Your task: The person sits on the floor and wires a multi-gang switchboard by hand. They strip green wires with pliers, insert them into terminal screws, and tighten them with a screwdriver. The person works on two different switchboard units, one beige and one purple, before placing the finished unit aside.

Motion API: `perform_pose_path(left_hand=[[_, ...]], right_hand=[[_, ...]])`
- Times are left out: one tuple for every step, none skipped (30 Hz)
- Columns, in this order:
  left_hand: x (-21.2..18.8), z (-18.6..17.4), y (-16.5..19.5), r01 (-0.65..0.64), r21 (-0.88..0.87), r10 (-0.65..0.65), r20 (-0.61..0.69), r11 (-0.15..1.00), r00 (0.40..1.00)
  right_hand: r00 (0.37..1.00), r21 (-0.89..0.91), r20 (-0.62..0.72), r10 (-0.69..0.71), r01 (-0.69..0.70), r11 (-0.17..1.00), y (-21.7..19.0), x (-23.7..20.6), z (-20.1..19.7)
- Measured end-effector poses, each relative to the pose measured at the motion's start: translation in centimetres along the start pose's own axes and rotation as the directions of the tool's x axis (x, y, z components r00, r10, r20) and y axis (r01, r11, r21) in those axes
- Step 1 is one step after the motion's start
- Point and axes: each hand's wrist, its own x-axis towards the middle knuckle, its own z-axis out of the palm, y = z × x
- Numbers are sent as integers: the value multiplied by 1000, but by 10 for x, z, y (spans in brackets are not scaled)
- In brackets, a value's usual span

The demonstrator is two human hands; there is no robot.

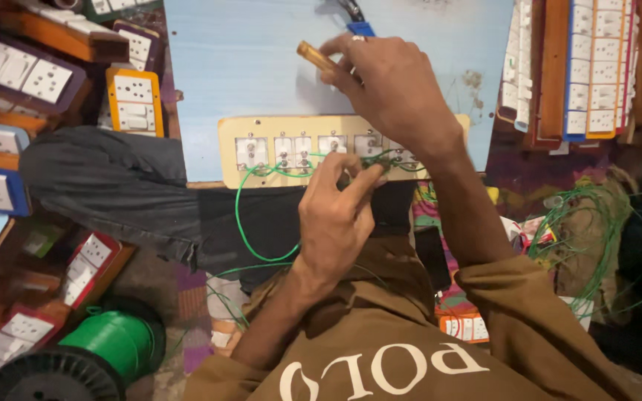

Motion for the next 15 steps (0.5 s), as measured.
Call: perform_pose_path(left_hand=[[0, -1, -2, -6, 18, 5, 31, 1000, 999], [1, -1, -2, -6, 37, 4, 59, 999, 998], [2, -1, -3, -36, 53, 31, 81, 998, 996], [5, 0, -3, -64, 66, 57, 102, 996, 993], [8, 1, -2, -91, 79, 80, 125, 993, 989], [11, 2, -1, -107, 131, 88, 137, 986, 987], [14, 3, 1, -127, 180, 101, 150, 975, 984], [18, 4, 3, -149, 229, 113, 163, 962, 980], [22, 5, 4, -150, 239, 105, 190, 959, 976], [25, 5, 6, -151, 248, 97, 219, 957, 971], [27, 6, 8, -150, 257, 85, 247, 955, 965], [29, 6, 9, -143, 261, 70, 269, 955, 961], [30, 6, 10, -136, 264, 55, 293, 955, 954], [31, 6, 12, -130, 267, 40, 318, 955, 947], [32, 6, 12, -129, 279, 35, 319, 952, 947]], right_hand=[[998, -30, -25, -61, 61, 998, 5, -4, -2], [995, 97, -90, -35, 44, 994, 10, -12, -6], [989, 226, -149, -1, 35, 973, 16, -23, -11], [979, 351, -199, 40, 33, 936, 22, -35, -15], [967, 298, -241, 83, -8, 955, 27, -47, -17], [950, 248, -287, 122, -50, 968, 31, -58, -18], [928, 196, -337, 157, -94, 976, 34, -67, -15], [909, 225, -370, 192, -113, 968, 36, -75, -11], [887, 256, -401, 227, -130, 958, 37, -81, -5], [863, 287, -431, 263, -146, 947, 37, -85, 1], [846, 328, -445, 293, -151, 933, 37, -87, 8], [826, 371, -459, 326, -155, 916, 36, -88, 15], [805, 413, -471, 360, -160, 897, 35, -89, 20], [788, 432, -481, 384, -168, 886, 34, -89, 24], [771, 451, -490, 407, -175, 875, 34, -89, 27]])
